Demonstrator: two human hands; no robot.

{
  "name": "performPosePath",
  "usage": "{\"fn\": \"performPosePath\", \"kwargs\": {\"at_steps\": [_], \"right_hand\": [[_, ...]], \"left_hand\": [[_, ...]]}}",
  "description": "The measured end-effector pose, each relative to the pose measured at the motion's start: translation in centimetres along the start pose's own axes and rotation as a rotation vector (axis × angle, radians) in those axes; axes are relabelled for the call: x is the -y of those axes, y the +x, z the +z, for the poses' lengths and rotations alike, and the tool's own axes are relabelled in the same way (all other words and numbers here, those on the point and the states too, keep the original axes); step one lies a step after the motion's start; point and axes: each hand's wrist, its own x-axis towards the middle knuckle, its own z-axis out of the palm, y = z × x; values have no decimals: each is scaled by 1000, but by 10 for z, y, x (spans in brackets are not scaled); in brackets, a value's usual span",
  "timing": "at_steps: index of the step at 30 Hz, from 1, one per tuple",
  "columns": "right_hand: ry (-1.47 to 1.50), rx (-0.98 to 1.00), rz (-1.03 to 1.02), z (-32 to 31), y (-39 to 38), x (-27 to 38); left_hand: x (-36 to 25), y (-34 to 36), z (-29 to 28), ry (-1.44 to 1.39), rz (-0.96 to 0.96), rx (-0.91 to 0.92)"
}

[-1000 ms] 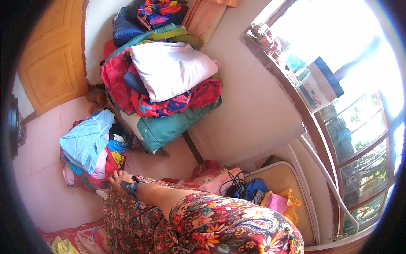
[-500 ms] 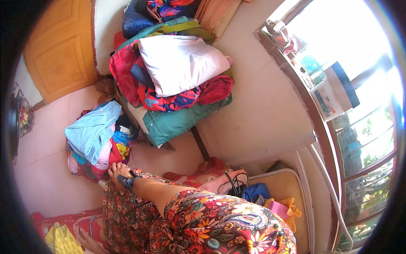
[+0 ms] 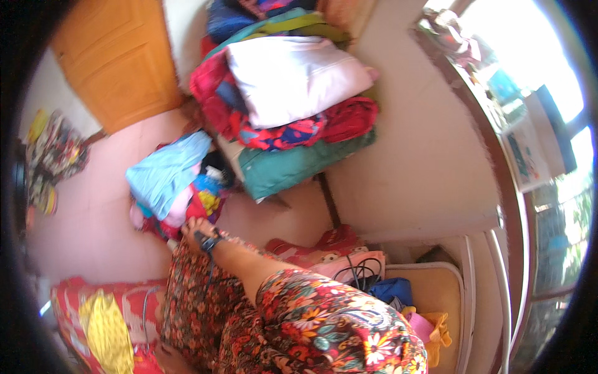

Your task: The person folds several items of clothing, including a grey top, a pink top, a light blue cloth, a white zip-up hoodie, and a black garment, on a bed covered with laundry.

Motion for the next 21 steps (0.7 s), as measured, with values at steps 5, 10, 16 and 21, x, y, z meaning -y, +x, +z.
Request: {"fn": "performPosePath", "kwargs": {"at_steps": [5,10,16,21], "right_hand": [[-77,0,-85,0,0,-8],[-244,-120,-433,6,5,7],[-193,-218,-870,21,-43,11],[-111,-70,-866,8,-41,-12]], "left_hand": [[10,-13,-6,-86,-179,190],[-18,-48,-38,-5,-243,-8],[-65,-144,-66,-155,-461,-2],[-64,-222,-75,-183,-827,-107]]}}
